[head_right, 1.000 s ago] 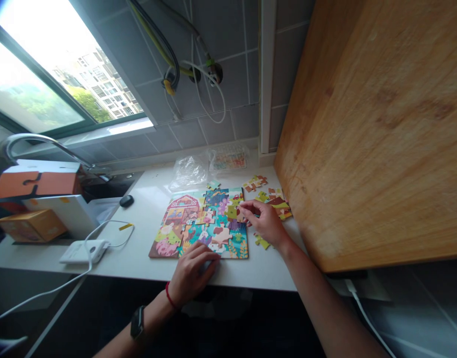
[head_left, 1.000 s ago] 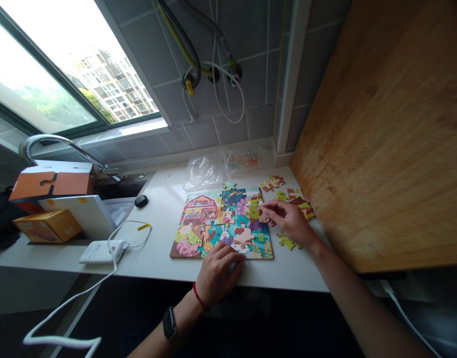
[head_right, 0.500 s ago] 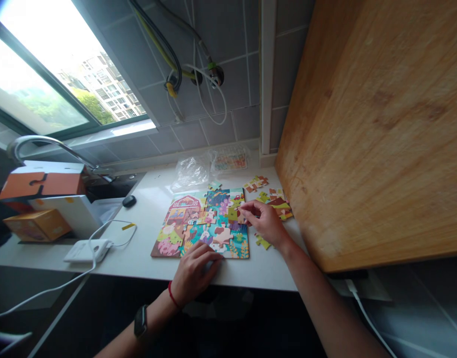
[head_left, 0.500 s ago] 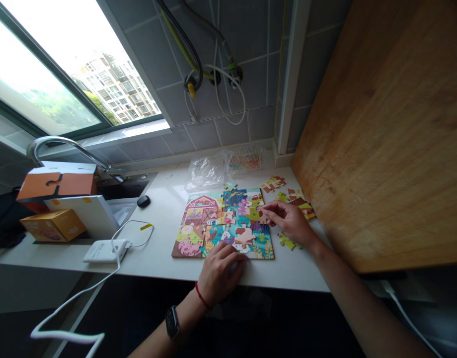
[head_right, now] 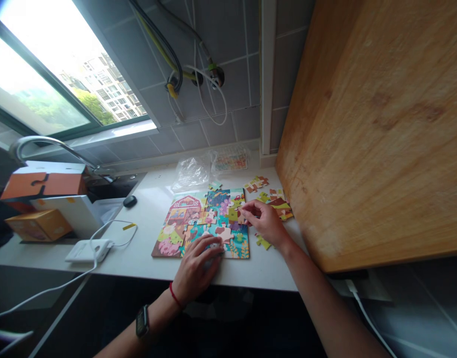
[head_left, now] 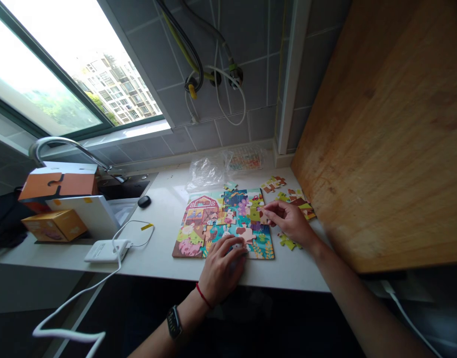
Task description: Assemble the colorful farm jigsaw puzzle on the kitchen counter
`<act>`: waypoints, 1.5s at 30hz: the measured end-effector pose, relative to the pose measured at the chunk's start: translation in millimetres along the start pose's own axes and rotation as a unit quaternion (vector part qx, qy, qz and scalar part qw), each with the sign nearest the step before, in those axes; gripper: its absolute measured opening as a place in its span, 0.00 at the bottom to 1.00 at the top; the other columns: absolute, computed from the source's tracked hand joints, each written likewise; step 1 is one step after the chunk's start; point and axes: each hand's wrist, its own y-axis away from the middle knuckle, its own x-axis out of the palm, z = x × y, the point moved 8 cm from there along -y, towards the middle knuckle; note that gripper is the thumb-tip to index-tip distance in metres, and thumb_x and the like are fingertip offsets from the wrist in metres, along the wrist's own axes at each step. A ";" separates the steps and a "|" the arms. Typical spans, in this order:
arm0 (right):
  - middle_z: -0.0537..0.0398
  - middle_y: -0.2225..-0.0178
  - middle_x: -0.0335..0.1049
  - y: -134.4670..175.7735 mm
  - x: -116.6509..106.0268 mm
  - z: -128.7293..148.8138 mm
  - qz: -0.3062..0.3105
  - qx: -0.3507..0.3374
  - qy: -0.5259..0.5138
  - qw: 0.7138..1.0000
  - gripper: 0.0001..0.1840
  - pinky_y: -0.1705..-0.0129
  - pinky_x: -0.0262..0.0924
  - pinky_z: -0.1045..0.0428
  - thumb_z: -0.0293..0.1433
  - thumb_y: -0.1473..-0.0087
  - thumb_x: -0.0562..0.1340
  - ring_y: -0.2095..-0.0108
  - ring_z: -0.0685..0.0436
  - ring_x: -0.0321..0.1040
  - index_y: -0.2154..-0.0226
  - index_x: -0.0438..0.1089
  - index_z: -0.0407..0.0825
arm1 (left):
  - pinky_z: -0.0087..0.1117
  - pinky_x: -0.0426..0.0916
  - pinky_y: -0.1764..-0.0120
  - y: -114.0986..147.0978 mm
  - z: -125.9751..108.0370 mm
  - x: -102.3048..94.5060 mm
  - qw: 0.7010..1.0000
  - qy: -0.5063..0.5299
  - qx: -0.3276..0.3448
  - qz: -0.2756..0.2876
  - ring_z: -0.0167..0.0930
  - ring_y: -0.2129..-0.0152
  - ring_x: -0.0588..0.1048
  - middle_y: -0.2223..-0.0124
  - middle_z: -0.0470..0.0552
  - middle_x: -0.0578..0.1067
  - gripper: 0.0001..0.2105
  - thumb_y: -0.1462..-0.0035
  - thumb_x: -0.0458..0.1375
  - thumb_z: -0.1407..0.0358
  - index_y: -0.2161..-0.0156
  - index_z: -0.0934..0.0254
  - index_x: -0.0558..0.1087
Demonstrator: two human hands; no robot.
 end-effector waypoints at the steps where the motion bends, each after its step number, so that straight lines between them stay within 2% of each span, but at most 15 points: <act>1: 0.53 0.72 0.78 -0.1 0.1 -0.1 -0.001 0.000 0.000 1.000 0.22 0.72 0.70 0.51 0.51 0.50 0.73 0.73 0.45 0.73 0.66 0.77 0.50 | 0.47 0.69 0.39 0.5 0.3 2.4 1.000 -0.007 -0.003 0.017 0.39 0.39 0.70 0.40 0.52 0.76 0.12 0.33 0.57 0.70 0.47 0.57 0.75; 7: 0.51 0.69 0.79 -1.1 -4.7 -3.2 -0.025 -0.001 0.000 1.000 0.22 0.71 0.69 0.52 0.50 0.50 0.73 0.71 0.45 0.73 0.64 0.78 0.49 | 0.57 0.63 0.34 -6.9 -4.3 19.0 0.986 -0.062 0.008 0.153 0.46 0.30 0.59 0.28 0.52 0.64 0.22 0.33 0.57 0.65 0.35 0.57 0.67; 12: 0.51 0.69 0.79 -2.4 -13.6 -7.0 -0.060 -0.003 -0.011 0.998 0.23 0.71 0.69 0.52 0.50 0.51 0.73 0.72 0.46 0.72 0.63 0.78 0.48 | 0.54 0.63 0.33 -27.8 -3.8 25.6 0.978 -0.072 0.038 0.190 0.46 0.28 0.56 0.28 0.53 0.63 0.21 0.32 0.57 0.62 0.36 0.59 0.70; 19: 0.52 0.71 0.77 -2.8 -23.2 -5.6 -0.102 -0.019 0.014 0.995 0.22 0.72 0.68 0.52 0.49 0.46 0.70 0.74 0.46 0.71 0.62 0.78 0.47 | 0.54 0.66 0.35 -40.4 -3.6 30.0 0.977 -0.077 0.044 0.194 0.48 0.31 0.61 0.28 0.54 0.63 0.23 0.32 0.59 0.55 0.35 0.56 0.68; 23: 0.53 0.71 0.76 -0.8 -36.3 -1.0 -0.159 -0.038 0.047 0.985 0.20 0.73 0.68 0.52 0.48 0.45 0.69 0.74 0.46 0.71 0.60 0.78 0.48 | 0.55 0.66 0.36 -45.5 -6.1 24.1 0.980 -0.081 0.031 0.181 0.47 0.35 0.66 0.32 0.55 0.69 0.20 0.32 0.59 0.54 0.38 0.55 0.72; 27: 0.53 0.70 0.77 1.6 -47.0 3.0 -0.207 -0.053 0.037 0.976 0.18 0.71 0.70 0.53 0.47 0.45 0.68 0.73 0.46 0.73 0.62 0.77 0.50 | 0.53 0.68 0.38 -55.9 -9.4 14.2 0.982 -0.062 0.040 0.171 0.43 0.40 0.72 0.39 0.54 0.75 0.15 0.32 0.60 0.58 0.44 0.57 0.75; 32: 0.54 0.72 0.76 1.6 -38.3 2.1 -0.173 -0.021 0.029 0.984 0.19 0.74 0.69 0.54 0.48 0.47 0.70 0.74 0.46 0.74 0.63 0.77 0.49 | 0.47 0.72 0.41 -80.2 -4.2 0.2 0.990 -0.013 0.061 0.126 0.40 0.46 0.76 0.47 0.53 0.80 0.10 0.32 0.59 0.61 0.47 0.58 0.76; 40: 0.56 0.71 0.75 1.0 -27.2 2.5 -0.128 -0.007 0.000 0.992 0.23 0.70 0.73 0.52 0.51 0.50 0.73 0.74 0.46 0.76 0.67 0.72 0.51 | 0.41 0.77 0.53 -108.0 29.3 -22.9 0.995 -0.007 0.088 0.041 0.37 0.57 0.80 0.55 0.56 0.82 0.11 0.29 0.56 0.61 0.54 0.63 0.79; 43: 0.55 0.72 0.76 0.7 -21.4 2.1 -0.099 0.002 0.019 0.995 0.22 0.68 0.75 0.50 0.51 0.49 0.72 0.73 0.44 0.76 0.66 0.73 0.51 | 0.37 0.77 0.56 -112.6 52.0 -36.2 0.996 0.011 0.076 0.043 0.35 0.59 0.81 0.56 0.54 0.83 0.11 0.29 0.56 0.62 0.52 0.63 0.79; 45: 0.54 0.72 0.76 1.0 -17.9 1.3 -0.084 0.010 0.029 0.996 0.22 0.67 0.76 0.49 0.51 0.49 0.72 0.72 0.44 0.77 0.66 0.74 0.51 | 0.34 0.77 0.58 -114.3 67.2 -42.7 0.994 0.032 0.077 0.066 0.32 0.61 0.82 0.55 0.53 0.83 0.11 0.29 0.55 0.62 0.51 0.62 0.78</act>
